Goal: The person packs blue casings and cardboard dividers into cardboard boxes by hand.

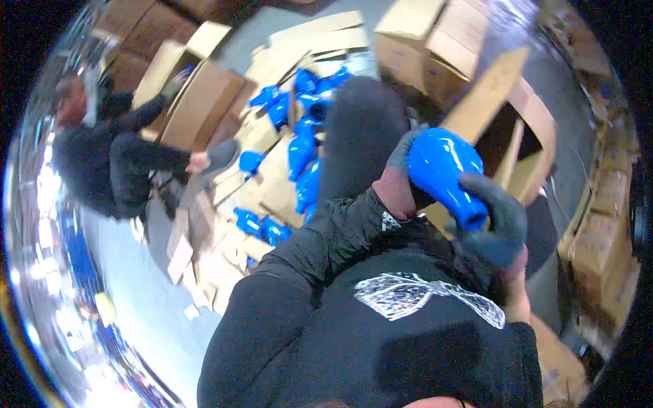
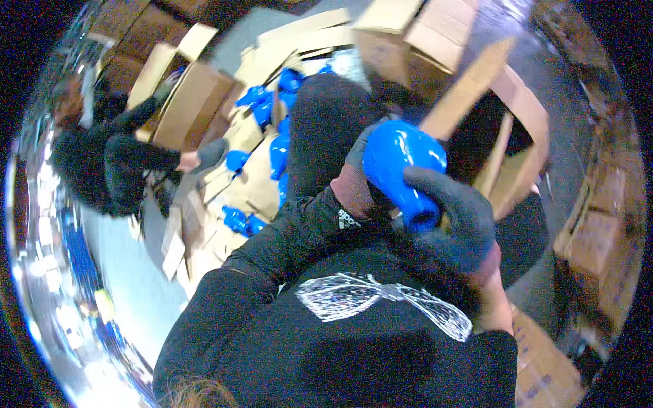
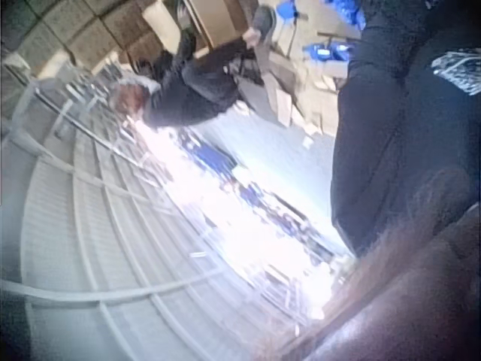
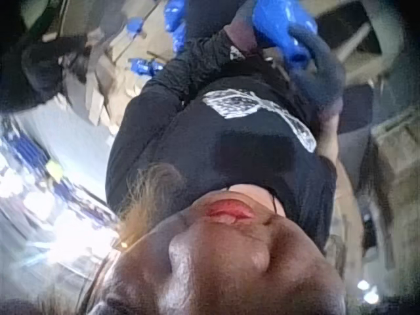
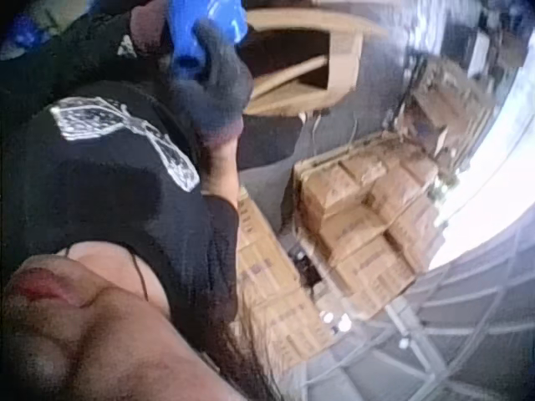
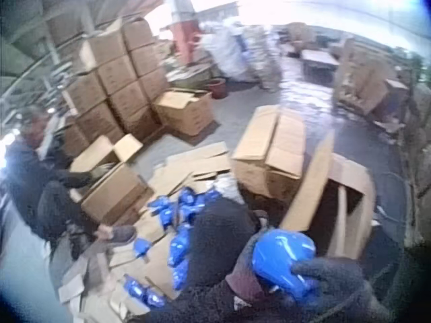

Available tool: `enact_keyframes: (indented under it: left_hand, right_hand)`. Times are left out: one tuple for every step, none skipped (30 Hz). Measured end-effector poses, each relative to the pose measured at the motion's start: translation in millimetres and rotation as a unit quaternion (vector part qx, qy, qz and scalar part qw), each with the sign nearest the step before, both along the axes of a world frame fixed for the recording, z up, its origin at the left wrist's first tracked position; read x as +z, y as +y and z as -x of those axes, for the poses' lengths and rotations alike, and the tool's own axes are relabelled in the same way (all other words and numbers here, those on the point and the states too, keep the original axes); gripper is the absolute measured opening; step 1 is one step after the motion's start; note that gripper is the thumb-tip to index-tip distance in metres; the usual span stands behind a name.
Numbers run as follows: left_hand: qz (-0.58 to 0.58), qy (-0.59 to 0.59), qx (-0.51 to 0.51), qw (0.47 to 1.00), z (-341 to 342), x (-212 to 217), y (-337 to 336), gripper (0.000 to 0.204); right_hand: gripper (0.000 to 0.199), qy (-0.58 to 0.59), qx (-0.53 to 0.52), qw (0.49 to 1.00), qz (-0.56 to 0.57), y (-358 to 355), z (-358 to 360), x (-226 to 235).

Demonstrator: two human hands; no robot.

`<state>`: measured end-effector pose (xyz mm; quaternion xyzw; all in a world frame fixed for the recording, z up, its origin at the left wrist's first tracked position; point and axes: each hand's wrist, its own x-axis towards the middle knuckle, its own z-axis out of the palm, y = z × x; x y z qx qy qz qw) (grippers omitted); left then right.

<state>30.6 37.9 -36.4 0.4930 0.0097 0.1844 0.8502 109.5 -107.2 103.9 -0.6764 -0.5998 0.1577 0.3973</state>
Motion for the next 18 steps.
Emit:
enact_keyframes:
  left_hand:
    - [0.26, 0.036, -0.002, 0.965, 20.4, 43.2, 5.1, 0.037]
    - [0.504, 0.054, -0.009, 0.862, 36.4, 77.5, 10.9, 0.041]
    - [0.503, 0.049, 0.013, 0.863, 51.4, 92.2, 17.8, 0.041]
    - [0.459, 0.033, 0.097, 0.883, 62.1, 103.7, 22.6, 0.045]
    - [0.41, 0.019, 0.18, 0.894, 75.8, 109.2, 28.3, 0.05]
    - [0.371, 0.023, 0.225, 0.901, 94.7, 110.9, 38.4, 0.051]
    - [0.332, 0.031, 0.27, 0.903, 115.8, 109.5, 49.5, 0.051]
    - [0.348, 0.01, 0.299, 0.889, 135.9, 103.3, 58.6, 0.051]
    - [0.364, -0.012, 0.327, 0.872, 157.2, 96.2, 64.6, 0.052]
    - [0.343, -0.029, 0.347, 0.872, 171.2, 91.6, 73.2, 0.052]
    - [0.322, -0.046, 0.365, 0.872, 185.1, 84.5, 83.4, 0.052]
    - [0.25, -0.02, 0.426, 0.869, 208.5, 54.3, 101.9, 0.052]
    - [0.176, 0.005, 0.483, 0.858, 234.7, 13.5, 117.1, 0.052]
    - [0.179, 0.004, 0.472, 0.863, 244.5, -17.2, 122.7, 0.052]
    - [0.018, 0.182, 0.527, 0.83, 256.1, -42.6, 123.4, 0.048]
    - [-0.146, 0.345, 0.552, 0.745, 269.0, -66.5, 123.9, 0.045]
    - [-0.303, 0.486, 0.543, 0.614, 279.9, -91.3, 128.7, 0.043]
    - [0.08, 0.266, 0.631, 0.724, 287.7, -114.2, 137.0, 0.041]
  right_hand:
    - [0.059, 0.01, 0.022, 1.0, -0.003, 1.0, 5.8, -1.2]
    - [0.055, 0.013, 0.013, 1.0, -0.01, 1.8, 12.0, 1.0]
    - [0.052, 0.019, 0.007, 1.0, -0.017, 4.3, 19.9, 0.2]
    - [0.049, 0.21, -0.016, 0.976, 0.054, 5.9, 26.1, -0.1]
    - [0.049, 0.212, -0.002, 0.976, 0.058, 11.3, 25.2, -2.1]
    - [0.046, 0.267, -0.036, 0.96, 0.077, 15.2, 19.6, -4.1]
    - [0.044, 0.321, -0.071, 0.939, 0.099, 21.3, 16.6, -6.4]
    - [0.039, 0.358, -0.106, 0.921, 0.111, 31.3, 17.8, -2.8]
    - [0.039, 0.359, -0.099, 0.921, 0.117, 37.1, 14.7, -8.3]
    - [0.04, 0.366, -0.104, 0.919, 0.109, 41.6, 4.8, -18.3]
    - [0.04, 0.372, -0.111, 0.916, 0.099, 46.0, -2.0, -26.6]
    - [0.037, 0.351, -0.102, 0.926, 0.096, 51.4, -3.2, -30.3]
    - [0.037, 0.351, -0.1, 0.926, 0.096, 56.3, -3.1, -37.3]
    - [0.034, 0.378, -0.112, 0.913, 0.103, 56.7, -8.0, -46.4]
    - [0.032, 0.405, -0.121, 0.899, 0.111, 58.3, -10.6, -50.7]
    - [0.032, 0.403, -0.126, 0.9, 0.108, 61.0, -10.4, -52.0]
    - [0.031, 0.41, -0.128, 0.892, 0.14, 63.2, -9.7, -53.7]
    - [0.031, 0.418, -0.131, 0.882, 0.173, 62.8, -9.7, -55.7]
